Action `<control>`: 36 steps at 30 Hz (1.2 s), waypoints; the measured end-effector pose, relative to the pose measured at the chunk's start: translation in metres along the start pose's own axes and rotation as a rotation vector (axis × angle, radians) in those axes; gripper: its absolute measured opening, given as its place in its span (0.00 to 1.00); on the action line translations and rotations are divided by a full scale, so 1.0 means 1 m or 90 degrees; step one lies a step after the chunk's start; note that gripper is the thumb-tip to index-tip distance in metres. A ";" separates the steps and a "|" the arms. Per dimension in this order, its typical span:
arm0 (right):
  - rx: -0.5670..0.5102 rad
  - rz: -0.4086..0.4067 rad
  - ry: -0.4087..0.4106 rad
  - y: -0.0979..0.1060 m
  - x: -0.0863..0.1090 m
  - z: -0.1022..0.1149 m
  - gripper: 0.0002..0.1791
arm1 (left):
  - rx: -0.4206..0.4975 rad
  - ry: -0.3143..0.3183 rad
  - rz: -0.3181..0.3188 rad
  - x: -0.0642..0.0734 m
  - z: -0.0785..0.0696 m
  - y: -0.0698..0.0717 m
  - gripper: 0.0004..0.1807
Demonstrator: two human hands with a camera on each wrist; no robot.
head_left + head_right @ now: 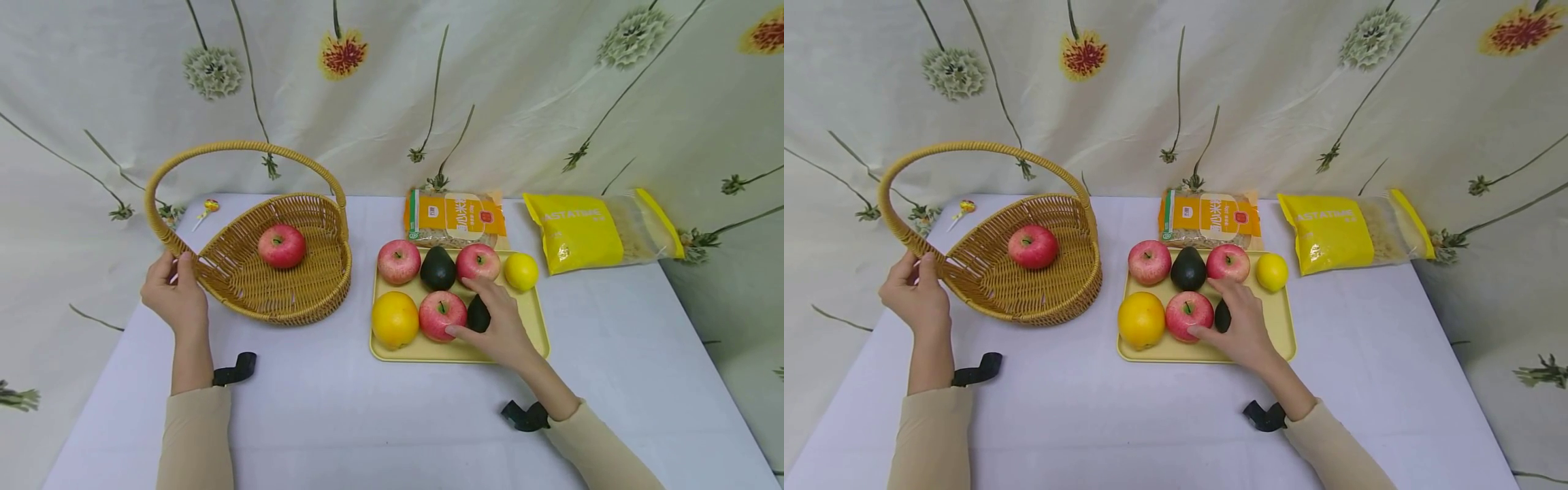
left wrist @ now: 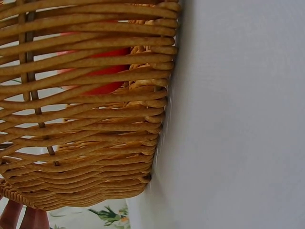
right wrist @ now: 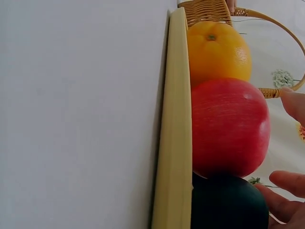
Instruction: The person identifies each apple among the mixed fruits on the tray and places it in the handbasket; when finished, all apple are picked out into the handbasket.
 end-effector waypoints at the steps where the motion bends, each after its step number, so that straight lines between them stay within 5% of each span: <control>1: 0.006 0.002 0.003 -0.001 0.000 0.000 0.42 | 0.001 -0.001 0.001 0.000 0.000 0.000 0.12; 36: 0.162 -0.012 0.105 -0.017 0.008 0.000 0.44 | 0.013 0.018 0.021 0.001 -0.001 0.001 0.13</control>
Point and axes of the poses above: each hand's wrist, its own x-axis away from the middle knuckle, its own y-axis out of the back of the hand, z = x × y, the point moved 3 cm from there along -x, towards the middle knuckle, and after that the axes turned 14 degrees about -z, right-handed, at the moved point
